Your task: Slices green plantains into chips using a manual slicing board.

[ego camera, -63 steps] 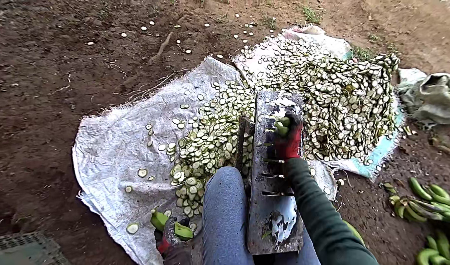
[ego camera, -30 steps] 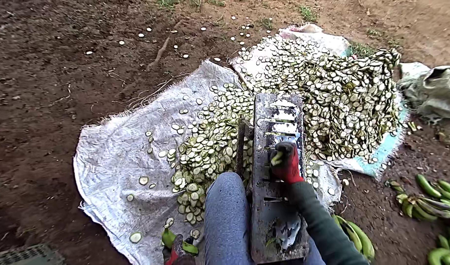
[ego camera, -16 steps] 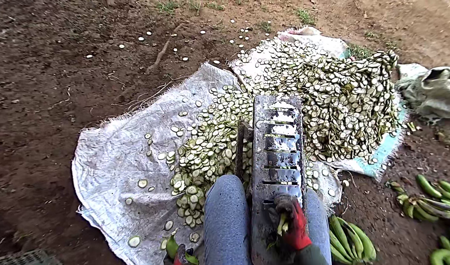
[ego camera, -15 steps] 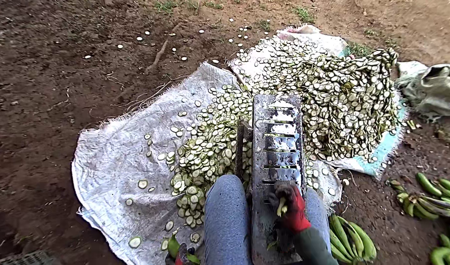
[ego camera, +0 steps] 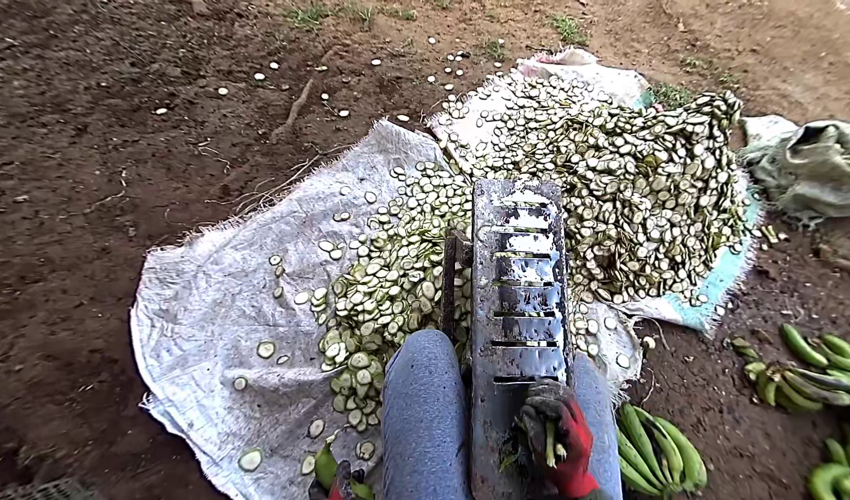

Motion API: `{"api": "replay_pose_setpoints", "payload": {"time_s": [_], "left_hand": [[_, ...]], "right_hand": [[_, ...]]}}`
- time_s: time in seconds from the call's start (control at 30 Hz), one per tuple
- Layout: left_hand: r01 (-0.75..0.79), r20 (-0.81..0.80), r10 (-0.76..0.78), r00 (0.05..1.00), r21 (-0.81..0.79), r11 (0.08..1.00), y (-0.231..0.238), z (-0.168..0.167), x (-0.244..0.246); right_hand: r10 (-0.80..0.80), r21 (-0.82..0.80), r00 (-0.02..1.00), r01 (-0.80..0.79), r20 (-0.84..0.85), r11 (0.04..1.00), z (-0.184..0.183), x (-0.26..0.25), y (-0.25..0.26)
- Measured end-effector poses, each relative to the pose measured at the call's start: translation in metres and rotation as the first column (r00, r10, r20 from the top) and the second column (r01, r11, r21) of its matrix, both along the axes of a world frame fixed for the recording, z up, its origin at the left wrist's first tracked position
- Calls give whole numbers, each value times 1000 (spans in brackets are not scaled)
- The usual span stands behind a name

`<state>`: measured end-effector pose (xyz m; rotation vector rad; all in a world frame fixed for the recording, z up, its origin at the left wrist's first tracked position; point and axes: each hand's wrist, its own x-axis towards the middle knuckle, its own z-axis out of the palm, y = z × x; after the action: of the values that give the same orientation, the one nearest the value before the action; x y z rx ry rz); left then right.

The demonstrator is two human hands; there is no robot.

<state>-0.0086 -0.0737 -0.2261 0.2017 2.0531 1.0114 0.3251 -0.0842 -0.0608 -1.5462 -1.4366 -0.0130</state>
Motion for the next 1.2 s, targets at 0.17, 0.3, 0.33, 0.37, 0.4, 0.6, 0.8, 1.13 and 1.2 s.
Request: {"api": "replay_pose_setpoints", "payload": {"time_s": [0.17, 0.3, 0.33, 0.37, 0.4, 0.6, 0.8, 1.13, 1.2], "left_hand": [[2, -9, -2, 1000, 23, 1000, 0, -15, -3], [-26, 8, 26, 1000, 76, 997, 2, 2, 3], [-47, 10, 46, 999, 78, 996, 2, 12, 5], [-50, 23, 49, 999, 76, 996, 2, 22, 7], [-47, 32, 44, 998, 80, 996, 1, 26, 9], [-28, 30, 26, 999, 56, 998, -4, -7, -7], [0, -10, 0, 1000, 14, 1000, -2, -19, -4], [0, -8, 0, 1000, 43, 999, -9, -10, -4], [0, -18, 1, 1000, 45, 999, -8, -23, -9]], "right_hand": [[231, -29, 962, -229, 143, 973, 23, 45, 127], [183, -146, 965, -157, 188, 977, 50, 72, 229], [159, -157, 973, -134, 165, 979, 53, 69, 231], [139, -163, 981, -116, 138, 980, 52, 65, 221], [127, -164, 983, -105, 129, 981, 47, 60, 203], [202, -128, 965, -182, 168, 975, -5, 10, 3], [239, -467, 942, -105, 237, 878, 37, 58, 145], [236, -489, 957, -125, 171, 863, 21, 29, 70], [241, -502, 954, -122, 178, 856, 9, 9, 9]]}}
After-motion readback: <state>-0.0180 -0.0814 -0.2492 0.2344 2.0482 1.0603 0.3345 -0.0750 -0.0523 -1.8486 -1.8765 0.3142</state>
